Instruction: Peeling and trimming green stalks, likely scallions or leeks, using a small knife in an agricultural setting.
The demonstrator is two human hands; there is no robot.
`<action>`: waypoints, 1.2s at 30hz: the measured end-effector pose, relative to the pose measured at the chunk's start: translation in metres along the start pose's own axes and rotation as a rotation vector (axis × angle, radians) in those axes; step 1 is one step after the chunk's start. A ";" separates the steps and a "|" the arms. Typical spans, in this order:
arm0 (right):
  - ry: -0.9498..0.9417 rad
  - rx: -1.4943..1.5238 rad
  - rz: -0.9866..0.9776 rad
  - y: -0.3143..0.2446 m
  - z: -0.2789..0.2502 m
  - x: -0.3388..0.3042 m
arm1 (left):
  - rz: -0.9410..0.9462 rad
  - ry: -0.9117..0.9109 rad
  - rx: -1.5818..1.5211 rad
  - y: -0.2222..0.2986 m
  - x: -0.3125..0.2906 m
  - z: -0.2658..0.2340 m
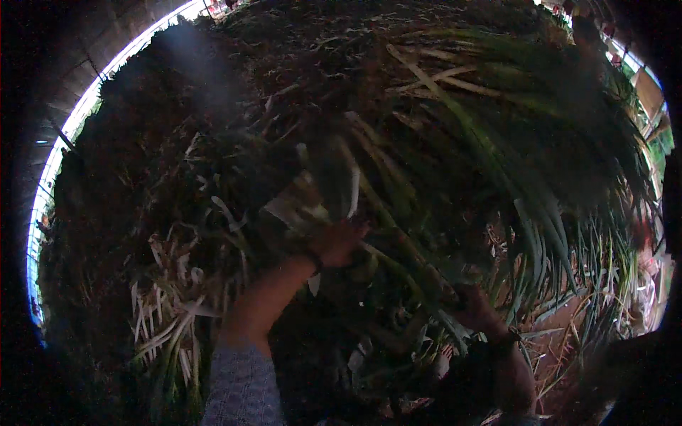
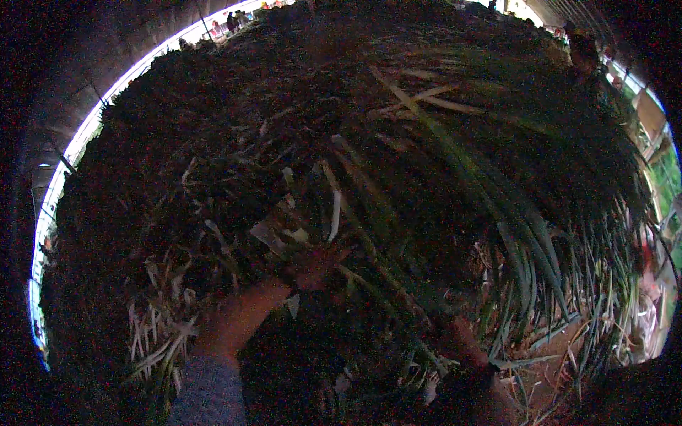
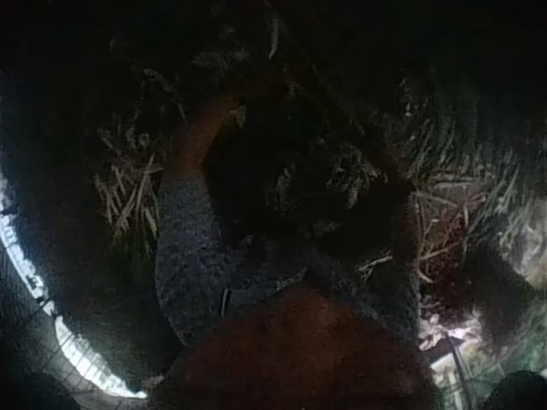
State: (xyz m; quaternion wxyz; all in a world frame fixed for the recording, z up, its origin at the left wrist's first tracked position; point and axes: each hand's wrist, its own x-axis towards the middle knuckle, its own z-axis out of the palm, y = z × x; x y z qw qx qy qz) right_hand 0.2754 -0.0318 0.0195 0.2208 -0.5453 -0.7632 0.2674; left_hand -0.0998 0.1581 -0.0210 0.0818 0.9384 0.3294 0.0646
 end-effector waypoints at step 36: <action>-0.003 -0.190 0.387 -0.028 -0.043 -0.034 | -0.291 0.269 -0.870 0.090 0.047 0.017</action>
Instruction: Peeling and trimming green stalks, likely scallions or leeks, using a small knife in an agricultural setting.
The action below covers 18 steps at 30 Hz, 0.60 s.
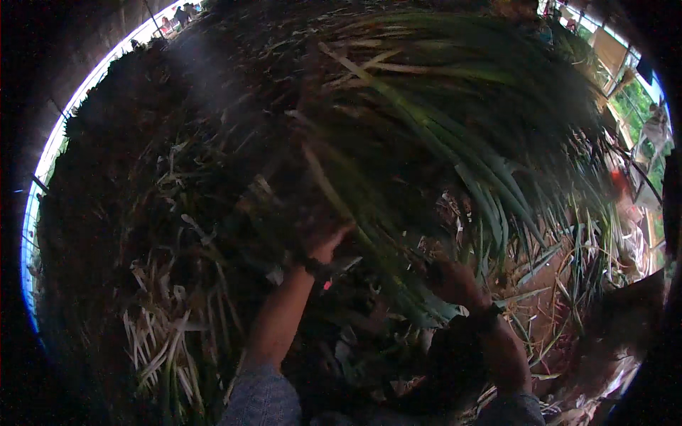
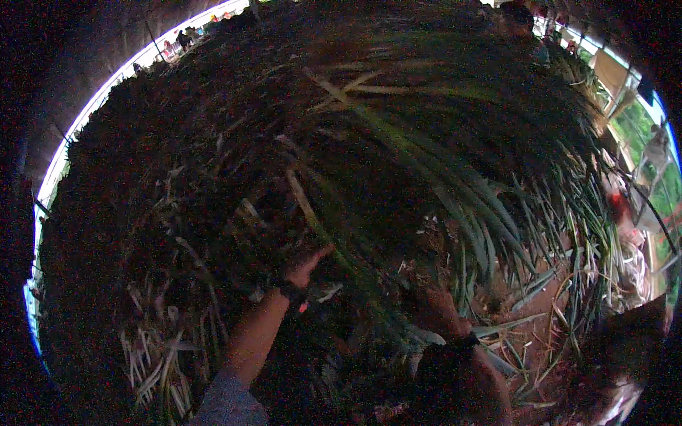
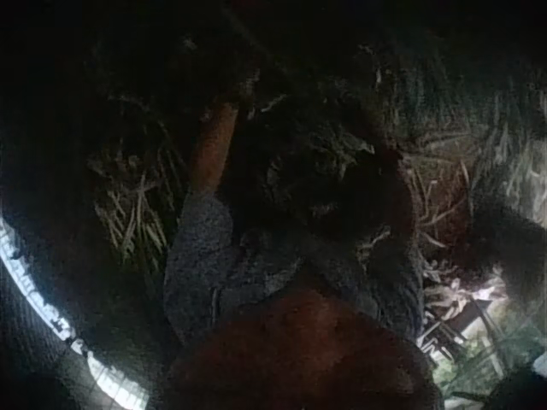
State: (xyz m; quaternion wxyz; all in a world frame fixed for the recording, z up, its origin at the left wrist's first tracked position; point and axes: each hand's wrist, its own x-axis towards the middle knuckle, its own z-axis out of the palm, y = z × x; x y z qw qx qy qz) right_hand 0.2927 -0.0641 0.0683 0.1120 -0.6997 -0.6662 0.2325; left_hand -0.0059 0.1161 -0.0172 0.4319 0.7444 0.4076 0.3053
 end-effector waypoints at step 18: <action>-0.063 -0.138 -0.224 0.012 0.029 -0.028 | -0.425 0.173 -0.484 0.000 -0.094 0.117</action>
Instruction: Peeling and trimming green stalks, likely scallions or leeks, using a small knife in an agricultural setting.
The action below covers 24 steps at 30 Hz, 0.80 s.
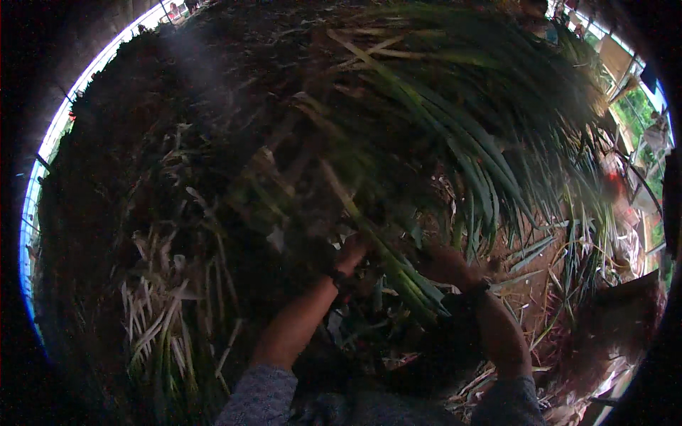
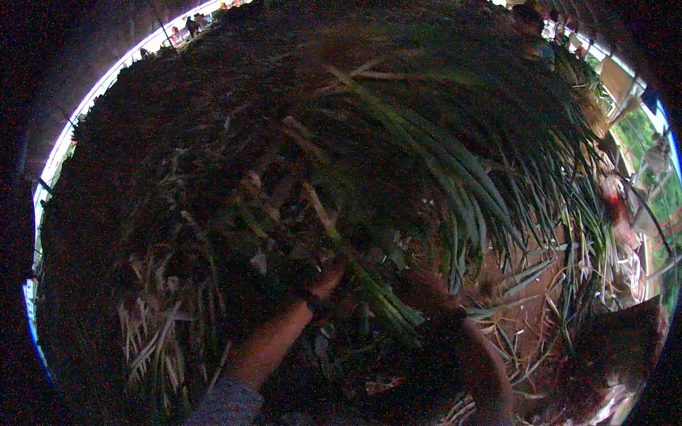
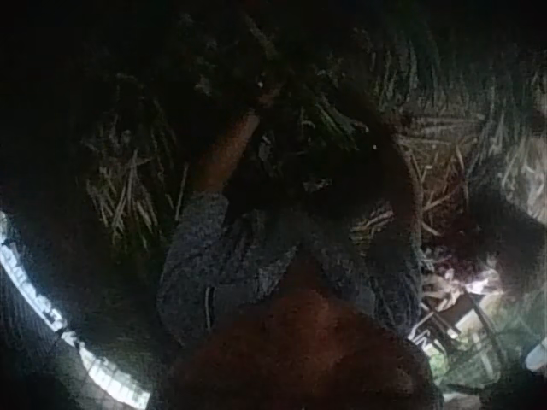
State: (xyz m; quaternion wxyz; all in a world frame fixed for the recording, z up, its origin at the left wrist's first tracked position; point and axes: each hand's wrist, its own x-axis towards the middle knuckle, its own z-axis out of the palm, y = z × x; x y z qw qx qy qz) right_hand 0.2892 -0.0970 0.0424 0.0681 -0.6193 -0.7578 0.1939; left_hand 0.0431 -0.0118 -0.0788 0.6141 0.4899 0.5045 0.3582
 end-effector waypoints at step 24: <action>-0.008 0.073 -0.003 0.004 0.062 0.175 | 0.757 0.080 0.875 -0.045 0.020 0.006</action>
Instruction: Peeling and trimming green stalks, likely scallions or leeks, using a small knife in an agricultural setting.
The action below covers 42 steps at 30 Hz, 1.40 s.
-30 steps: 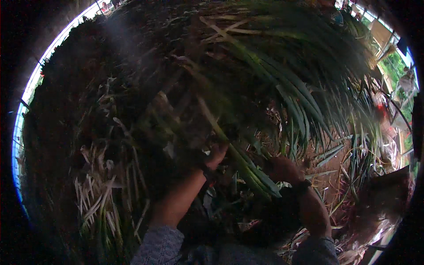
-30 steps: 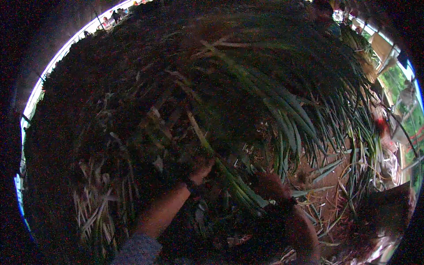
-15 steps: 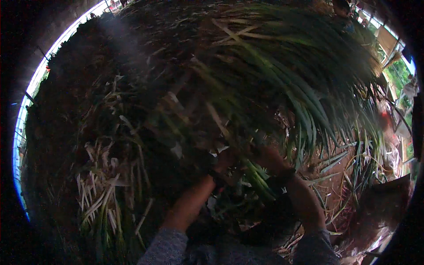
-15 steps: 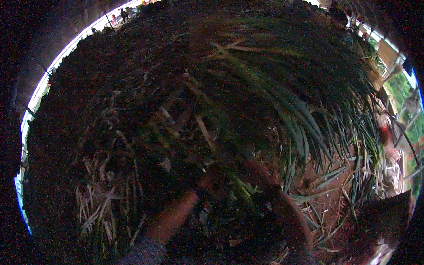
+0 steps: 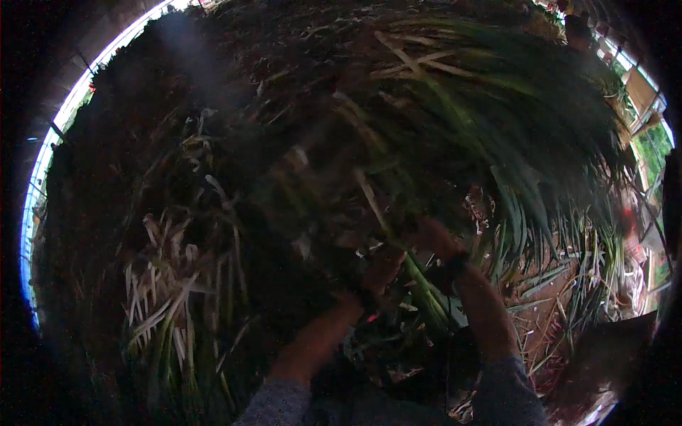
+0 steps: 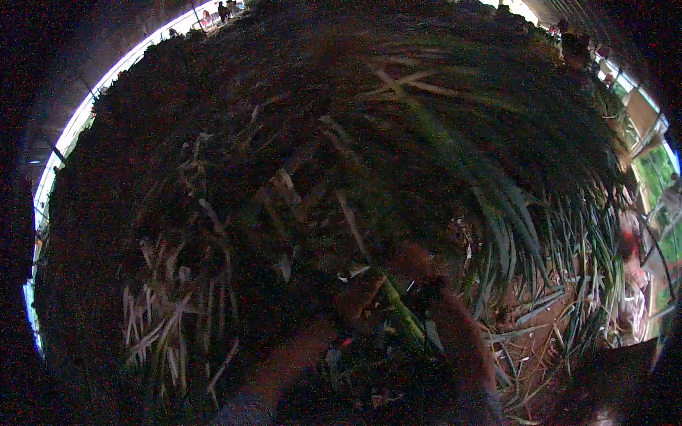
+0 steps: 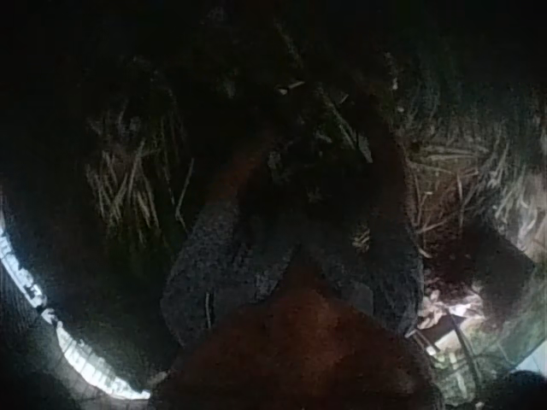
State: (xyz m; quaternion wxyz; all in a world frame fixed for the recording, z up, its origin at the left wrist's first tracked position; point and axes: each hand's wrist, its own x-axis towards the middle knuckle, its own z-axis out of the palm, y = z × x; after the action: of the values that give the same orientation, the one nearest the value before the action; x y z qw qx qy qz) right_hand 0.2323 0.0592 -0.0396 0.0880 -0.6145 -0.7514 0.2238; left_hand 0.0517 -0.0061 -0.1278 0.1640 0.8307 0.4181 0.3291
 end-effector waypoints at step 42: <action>-0.195 -0.028 0.046 -0.041 -0.078 -0.242 | -0.605 -0.071 -0.865 0.004 -0.021 -0.052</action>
State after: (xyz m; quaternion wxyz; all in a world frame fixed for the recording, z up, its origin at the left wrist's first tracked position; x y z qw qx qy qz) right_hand 0.2833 -0.1621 0.0820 0.0009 -0.6079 -0.7452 0.2740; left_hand 0.0093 -0.0254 -0.0967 0.5935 0.5401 0.4591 0.3812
